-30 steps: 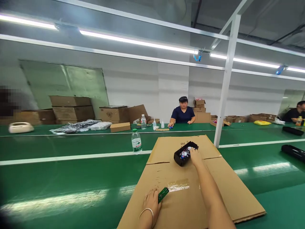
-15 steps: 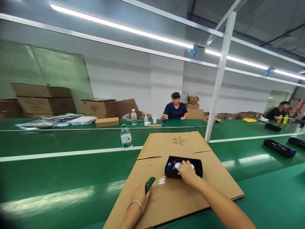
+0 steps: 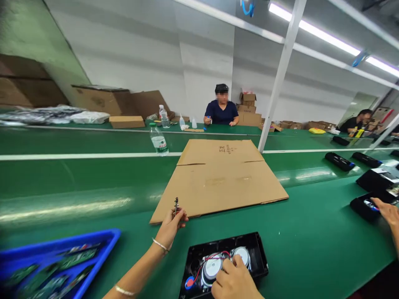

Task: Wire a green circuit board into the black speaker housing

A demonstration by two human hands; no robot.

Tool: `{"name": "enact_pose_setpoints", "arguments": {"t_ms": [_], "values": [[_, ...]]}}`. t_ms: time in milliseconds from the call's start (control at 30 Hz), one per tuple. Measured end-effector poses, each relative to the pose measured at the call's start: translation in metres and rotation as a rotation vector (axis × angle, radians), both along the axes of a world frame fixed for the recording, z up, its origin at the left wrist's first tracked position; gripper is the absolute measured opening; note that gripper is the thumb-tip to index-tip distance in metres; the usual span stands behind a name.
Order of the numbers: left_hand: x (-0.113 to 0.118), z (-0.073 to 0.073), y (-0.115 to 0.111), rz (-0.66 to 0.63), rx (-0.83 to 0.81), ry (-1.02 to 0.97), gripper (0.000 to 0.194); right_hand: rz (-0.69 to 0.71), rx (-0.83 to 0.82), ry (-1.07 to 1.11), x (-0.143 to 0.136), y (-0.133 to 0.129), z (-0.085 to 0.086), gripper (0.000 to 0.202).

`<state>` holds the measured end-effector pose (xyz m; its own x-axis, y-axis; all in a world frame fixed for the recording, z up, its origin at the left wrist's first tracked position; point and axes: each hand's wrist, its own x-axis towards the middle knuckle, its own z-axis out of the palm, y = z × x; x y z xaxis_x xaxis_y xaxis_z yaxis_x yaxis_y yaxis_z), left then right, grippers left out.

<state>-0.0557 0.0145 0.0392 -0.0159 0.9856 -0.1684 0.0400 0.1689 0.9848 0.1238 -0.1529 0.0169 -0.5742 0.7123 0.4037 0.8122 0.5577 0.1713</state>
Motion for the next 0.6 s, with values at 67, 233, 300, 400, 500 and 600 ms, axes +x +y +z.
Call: {"name": "enact_pose_setpoints", "arguments": {"t_ms": [67,233,300,400,500,600], "values": [[-0.01,0.007,-0.042,-0.075,-0.056,-0.072,0.044,-0.051,-0.095,0.022,-0.004,-0.007,0.012,0.024],[-0.033,0.023,-0.128,-0.045,-0.251,-0.413,0.051,-0.316,-0.26,0.171,-0.025,-0.005,0.029,0.037],[-0.035,0.025,-0.149,0.018,-0.302,-0.568,0.05,-0.329,-0.317,0.316,-0.037,-0.001,0.031,0.031],[-0.035,0.026,-0.168,0.081,-0.337,-0.693,0.047,-0.241,-0.433,0.722,-0.05,0.004,0.038,0.035],[-0.036,0.027,-0.176,0.081,-0.349,-0.732,0.042,-0.11,-0.446,1.117,-0.052,0.007,0.047,0.028],[-0.038,0.027,-0.177,0.048,-0.373,-0.755,0.043,0.002,-0.403,1.389,-0.049,0.006,0.05,0.02]]}}
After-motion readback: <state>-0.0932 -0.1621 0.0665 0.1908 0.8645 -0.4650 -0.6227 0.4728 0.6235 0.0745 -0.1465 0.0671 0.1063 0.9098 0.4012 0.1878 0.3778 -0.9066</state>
